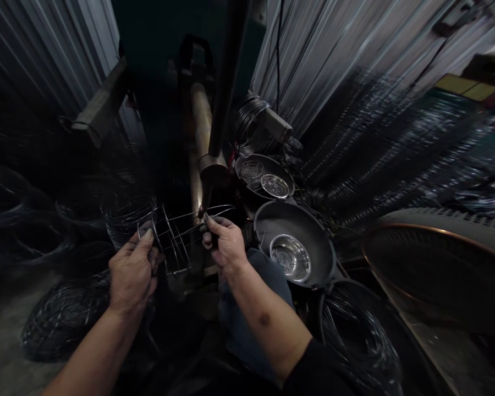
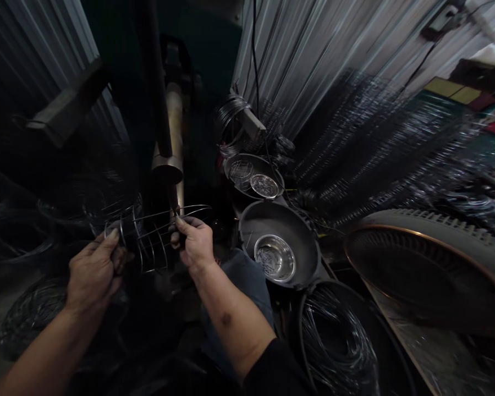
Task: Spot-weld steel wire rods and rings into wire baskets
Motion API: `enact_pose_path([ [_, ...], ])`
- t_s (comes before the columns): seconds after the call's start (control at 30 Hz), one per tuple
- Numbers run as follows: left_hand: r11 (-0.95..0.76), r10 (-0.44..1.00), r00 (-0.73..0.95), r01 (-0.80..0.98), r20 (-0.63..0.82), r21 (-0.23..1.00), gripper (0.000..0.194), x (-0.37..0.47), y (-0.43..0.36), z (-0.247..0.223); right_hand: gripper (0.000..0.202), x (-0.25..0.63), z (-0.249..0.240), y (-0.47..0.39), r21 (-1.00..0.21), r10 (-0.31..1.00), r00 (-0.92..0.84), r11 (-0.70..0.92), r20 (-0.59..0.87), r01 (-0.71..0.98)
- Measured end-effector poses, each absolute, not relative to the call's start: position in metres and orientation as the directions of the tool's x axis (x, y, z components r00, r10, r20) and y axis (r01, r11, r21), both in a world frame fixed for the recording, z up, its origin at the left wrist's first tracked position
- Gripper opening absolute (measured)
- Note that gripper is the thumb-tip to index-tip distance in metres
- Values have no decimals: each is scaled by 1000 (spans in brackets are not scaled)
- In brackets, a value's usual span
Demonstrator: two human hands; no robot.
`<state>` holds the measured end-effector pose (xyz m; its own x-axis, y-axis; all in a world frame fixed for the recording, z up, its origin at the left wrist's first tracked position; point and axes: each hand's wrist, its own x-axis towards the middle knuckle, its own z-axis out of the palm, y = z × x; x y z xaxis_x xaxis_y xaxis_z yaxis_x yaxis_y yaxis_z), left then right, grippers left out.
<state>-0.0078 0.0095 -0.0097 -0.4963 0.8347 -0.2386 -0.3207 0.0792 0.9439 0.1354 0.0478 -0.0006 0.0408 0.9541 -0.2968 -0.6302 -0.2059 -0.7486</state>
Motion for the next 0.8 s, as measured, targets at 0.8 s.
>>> enact_pose_path([
  [0.8, -10, 838, -520, -314, -163, 949, 27, -10, 18, -1, 19, 111, -33, 20, -842, 969, 60, -177, -240, -510],
])
